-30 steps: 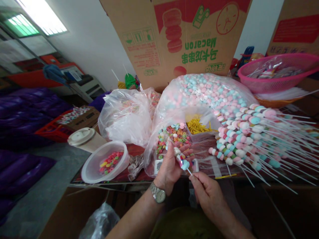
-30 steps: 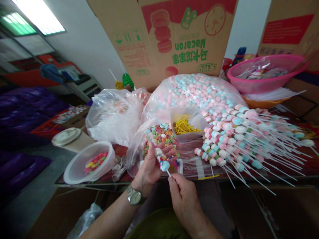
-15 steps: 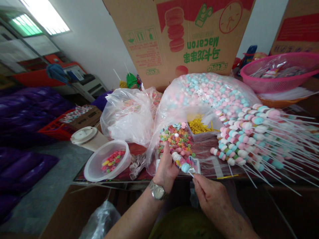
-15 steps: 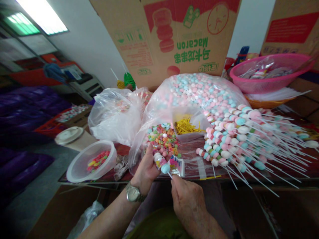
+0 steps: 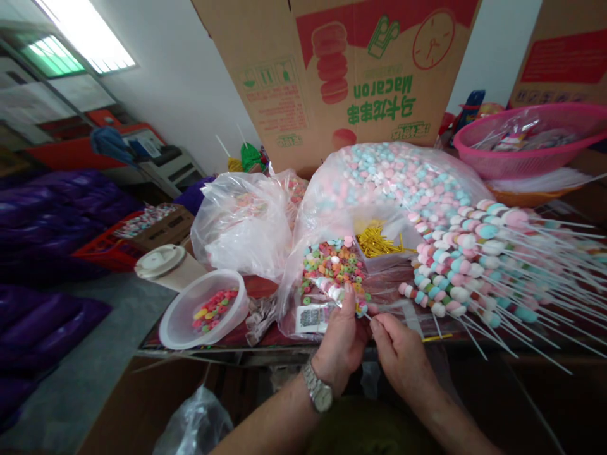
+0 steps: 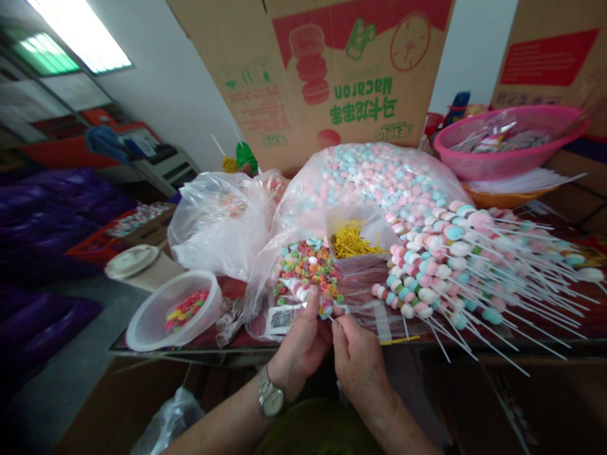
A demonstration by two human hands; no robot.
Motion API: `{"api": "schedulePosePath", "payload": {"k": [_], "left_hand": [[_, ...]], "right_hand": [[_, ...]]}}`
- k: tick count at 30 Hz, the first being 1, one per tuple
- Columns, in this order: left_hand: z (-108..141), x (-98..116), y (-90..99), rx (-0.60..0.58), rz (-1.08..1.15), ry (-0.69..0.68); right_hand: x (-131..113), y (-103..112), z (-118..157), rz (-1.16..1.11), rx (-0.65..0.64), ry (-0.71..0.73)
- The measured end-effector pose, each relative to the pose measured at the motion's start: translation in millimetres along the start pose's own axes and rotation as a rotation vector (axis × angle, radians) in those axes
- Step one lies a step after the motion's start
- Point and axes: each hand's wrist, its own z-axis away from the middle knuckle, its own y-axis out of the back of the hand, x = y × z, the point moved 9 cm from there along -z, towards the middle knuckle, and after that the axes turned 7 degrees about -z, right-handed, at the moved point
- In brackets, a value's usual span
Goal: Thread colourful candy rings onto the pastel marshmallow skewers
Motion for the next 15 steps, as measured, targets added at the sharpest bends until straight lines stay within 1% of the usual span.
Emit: {"api": "schedulePosePath", "payload": {"k": [2, 3, 4, 5, 6, 7, 8, 9, 10, 11, 12, 14, 15], "left_hand": [[11, -6, -4.2, -0.133, -0.149, 0.099], [17, -6, -2.5, -0.185, -0.258, 0.142], [21, 0, 2.5, -0.207, -0.377, 0.147], [22, 14, 10.2, -0.182, -0.487, 0.086], [21, 36, 19.4, -0.105, -0.559, -0.047], [22, 62, 29.1, 0.002, -0.567, -0.212], [24, 86, 38.4, 0.110, -0.513, -0.369], [25, 101, 45.8, 0.182, -0.417, -0.469], [21, 107, 49.6, 0.198, -0.302, -0.489], [14, 105, 47.9, 0.157, -0.193, -0.436], [6, 96, 40.7, 0.075, -0.103, -0.333], [-4, 76, 19.2, -0.105, 0.019, -0.131], [-5, 71, 10.2, -0.159, 0.057, -0.085]], "right_hand": [[11, 9, -4, -0.106, -0.003, -0.110], [18, 13, -4, -0.153, -0.012, -0.170], [24, 16, -3, -0.203, -0.028, -0.228], [30, 20, -2, -0.252, -0.045, -0.287], [35, 23, -1, -0.303, -0.060, -0.341], [39, 24, 1, -0.360, -0.076, -0.392], [42, 24, 3, -0.428, -0.089, -0.440], [44, 21, 6, -0.511, -0.102, -0.488], [44, 16, 8, -0.608, -0.118, -0.535], [43, 9, 11, -0.715, -0.141, -0.579], [41, -1, 14, -0.820, -0.175, -0.616], [33, -22, 21, -0.980, -0.265, -0.670], [31, -30, 25, -1.011, -0.307, -0.689]]}}
